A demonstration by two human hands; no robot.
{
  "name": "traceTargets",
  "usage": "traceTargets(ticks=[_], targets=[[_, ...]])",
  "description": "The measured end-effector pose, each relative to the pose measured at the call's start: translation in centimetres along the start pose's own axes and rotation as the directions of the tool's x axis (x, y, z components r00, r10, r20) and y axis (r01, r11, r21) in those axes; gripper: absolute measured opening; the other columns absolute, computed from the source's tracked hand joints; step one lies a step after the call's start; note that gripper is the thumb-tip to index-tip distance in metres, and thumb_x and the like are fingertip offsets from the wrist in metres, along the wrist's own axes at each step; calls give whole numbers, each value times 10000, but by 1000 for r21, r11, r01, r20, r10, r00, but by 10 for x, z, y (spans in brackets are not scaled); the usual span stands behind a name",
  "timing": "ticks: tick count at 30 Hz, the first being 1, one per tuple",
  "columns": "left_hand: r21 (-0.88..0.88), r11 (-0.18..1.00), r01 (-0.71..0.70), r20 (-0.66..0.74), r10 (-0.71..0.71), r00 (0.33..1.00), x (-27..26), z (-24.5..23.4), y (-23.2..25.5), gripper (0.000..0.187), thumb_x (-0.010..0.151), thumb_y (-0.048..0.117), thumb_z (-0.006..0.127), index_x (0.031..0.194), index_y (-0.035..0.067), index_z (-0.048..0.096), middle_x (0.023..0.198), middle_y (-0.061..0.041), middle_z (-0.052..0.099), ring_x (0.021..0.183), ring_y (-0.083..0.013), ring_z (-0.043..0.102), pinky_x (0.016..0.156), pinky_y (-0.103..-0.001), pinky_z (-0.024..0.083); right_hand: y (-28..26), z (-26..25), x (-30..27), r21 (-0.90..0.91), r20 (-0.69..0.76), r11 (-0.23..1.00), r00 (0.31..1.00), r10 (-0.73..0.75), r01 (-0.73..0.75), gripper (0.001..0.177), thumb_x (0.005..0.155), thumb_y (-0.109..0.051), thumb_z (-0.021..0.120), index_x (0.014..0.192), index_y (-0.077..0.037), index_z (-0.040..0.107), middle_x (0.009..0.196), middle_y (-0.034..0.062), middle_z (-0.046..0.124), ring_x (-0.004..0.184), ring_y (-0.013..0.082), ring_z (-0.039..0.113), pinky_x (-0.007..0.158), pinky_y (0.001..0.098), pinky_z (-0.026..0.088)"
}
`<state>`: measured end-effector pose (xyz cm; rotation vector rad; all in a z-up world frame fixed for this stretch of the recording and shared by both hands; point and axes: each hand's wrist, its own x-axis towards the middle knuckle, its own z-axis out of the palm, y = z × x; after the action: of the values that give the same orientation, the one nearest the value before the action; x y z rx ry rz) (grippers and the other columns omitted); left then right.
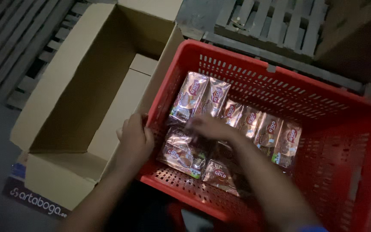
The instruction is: The person packs plastic-wrapped snack packs from a large cardboard box into a red plastic crate, then moves to a second cardboard box and packs smaller snack packs into the same crate.
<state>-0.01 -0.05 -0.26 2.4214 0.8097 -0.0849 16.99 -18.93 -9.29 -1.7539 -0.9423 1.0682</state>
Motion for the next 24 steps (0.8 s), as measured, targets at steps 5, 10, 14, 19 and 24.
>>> traceTargets(ticks=[5, 10, 14, 19, 24], targets=[[-36, 999, -25, -30, 24, 999, 5, 8, -11, 282, 1036, 89, 436, 1291, 46, 548, 1129, -196, 625, 1152, -375, 569, 1063, -500, 316, 65, -12, 24, 466, -800, 843, 279, 532, -270, 400, 900, -486, 615, 1234, -275, 558, 1206, 1, 554, 1143, 215, 592, 1021, 439, 403], [-13, 1000, -13, -25, 13, 1000, 3, 5, -3, 286, 1028, 89, 435, 1274, 41, 572, 1105, -171, 642, 1135, -348, 569, 1048, -473, 313, 125, 24, 46, 743, -613, 656, 258, 746, -133, 783, 868, -576, 603, 1524, -245, 331, 1256, 182, 619, 1226, 412, 621, 968, 505, 444], [-23, 1000, 8, -14, -9, 1000, 0, 4, -2, 318, 1030, 102, 423, 1315, 43, 551, 1154, -198, 634, 1181, -372, 551, 1093, -554, 277, 110, 43, 36, 641, -682, 737, 597, 421, 212, 743, 1025, -325, 552, 1641, -134, 184, 1649, 207, 256, 1509, 379, 282, 1238, 514, 189], [-61, 998, 6, 13, -5, 1000, 1, 2, -1, 350, 1031, 73, 403, 1354, 27, 530, 1198, -226, 630, 1216, -389, 549, 1117, -608, 262, 111, 29, 29, 632, -660, 715, 691, 296, 298, 689, 1108, -306, 494, 1669, -134, 132, 1706, 183, 203, 1565, 358, 212, 1279, 517, 115], [7, 1000, -6, -25, 6, 1000, 0, 3, 2, 307, 1024, 72, 429, 1298, 53, 565, 1135, -187, 650, 1158, -365, 572, 1085, -523, 311, 41, 8, 11, 550, -585, 818, 620, 523, -170, 810, 1021, -569, 414, 1639, -83, 221, 1625, 311, 331, 1518, 504, 272, 1241, 581, 188]])
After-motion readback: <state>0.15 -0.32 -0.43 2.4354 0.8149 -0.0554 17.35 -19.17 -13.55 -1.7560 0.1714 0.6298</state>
